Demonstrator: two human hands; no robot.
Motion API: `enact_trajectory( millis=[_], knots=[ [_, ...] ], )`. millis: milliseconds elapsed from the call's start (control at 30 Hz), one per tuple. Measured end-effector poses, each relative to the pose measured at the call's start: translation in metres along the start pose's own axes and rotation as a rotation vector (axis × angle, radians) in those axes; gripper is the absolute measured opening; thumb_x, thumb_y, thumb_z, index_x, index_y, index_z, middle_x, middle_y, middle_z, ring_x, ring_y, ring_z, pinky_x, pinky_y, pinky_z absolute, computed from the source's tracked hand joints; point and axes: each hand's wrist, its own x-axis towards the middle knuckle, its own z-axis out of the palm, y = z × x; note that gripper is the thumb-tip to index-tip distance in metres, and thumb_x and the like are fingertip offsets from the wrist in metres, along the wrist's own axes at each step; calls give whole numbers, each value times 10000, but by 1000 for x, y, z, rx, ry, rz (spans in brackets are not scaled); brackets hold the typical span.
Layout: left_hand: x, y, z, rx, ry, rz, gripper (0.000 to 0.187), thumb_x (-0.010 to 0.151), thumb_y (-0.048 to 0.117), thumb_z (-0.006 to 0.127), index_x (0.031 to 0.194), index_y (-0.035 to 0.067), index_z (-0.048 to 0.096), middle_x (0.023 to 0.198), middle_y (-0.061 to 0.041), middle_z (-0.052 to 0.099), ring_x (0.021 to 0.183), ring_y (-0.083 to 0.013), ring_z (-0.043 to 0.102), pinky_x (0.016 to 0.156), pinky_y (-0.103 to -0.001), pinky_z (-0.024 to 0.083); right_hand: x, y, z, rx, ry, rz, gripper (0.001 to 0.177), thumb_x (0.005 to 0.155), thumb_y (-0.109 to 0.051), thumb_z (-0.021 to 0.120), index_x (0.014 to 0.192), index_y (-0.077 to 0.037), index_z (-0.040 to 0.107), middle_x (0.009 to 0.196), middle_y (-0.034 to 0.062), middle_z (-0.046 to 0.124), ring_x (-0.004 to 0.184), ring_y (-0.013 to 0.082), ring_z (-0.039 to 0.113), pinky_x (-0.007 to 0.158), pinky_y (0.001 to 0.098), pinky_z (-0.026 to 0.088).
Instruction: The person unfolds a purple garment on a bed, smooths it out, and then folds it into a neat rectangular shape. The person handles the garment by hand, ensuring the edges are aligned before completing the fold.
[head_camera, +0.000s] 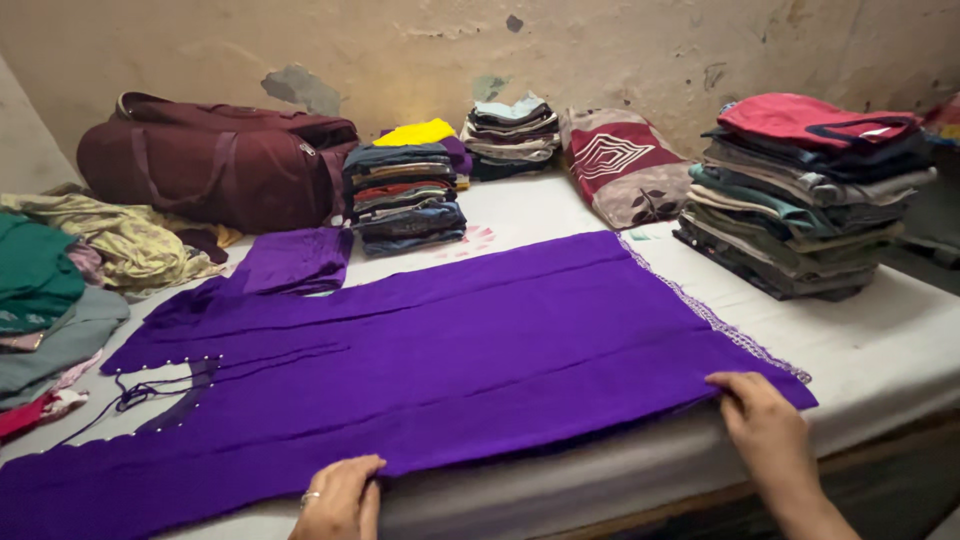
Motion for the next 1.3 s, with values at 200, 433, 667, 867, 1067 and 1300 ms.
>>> enact_trajectory(
  millis=[200,433,667,867,1067,1300],
  knots=[
    [40,21,-7,-27,94,-132,203,844,169,715,1041,197,757,1026,-10,772,1007,-211,734,875,-355,563,30,5,17,167,159,-38,217,913,-177,690,1101,-79,736,1090,96,727,875,241,714,778,383,557],
    [94,38,-19,-82,95,-165,175,887,186,687,1045,138,744,1019,-55,758,981,-267,722,833,-382,553,90,9,37,54,207,-278,223,936,-217,732,1078,-44,738,1042,120,716,937,266,678,852,383,527],
    [135,29,-11,-47,71,-149,179,908,201,664,1047,111,732,1023,-64,758,969,-282,715,824,-396,546,140,-1,64,38,149,-302,226,907,-208,747,1054,-36,737,1058,121,666,885,258,680,807,368,549],
    [153,15,6,-5,35,-147,179,914,214,657,1037,103,725,1013,-72,755,960,-297,709,823,-407,546,159,-5,85,-12,142,-306,226,917,-221,754,1055,-43,735,1052,123,657,876,273,677,802,386,548],
    [165,9,19,58,-12,-193,174,917,237,651,1030,125,720,995,-54,752,954,-286,707,804,-410,549,167,-9,97,-36,105,-267,228,901,-239,760,1043,-63,734,1034,116,660,858,283,680,790,399,549],
    [172,1,31,178,-69,-241,178,923,285,642,1039,168,710,978,-28,750,949,-274,706,781,-431,552,175,-12,109,-117,58,-229,262,899,-285,747,1071,-88,725,1045,100,670,860,303,686,795,416,549]
  ],
)
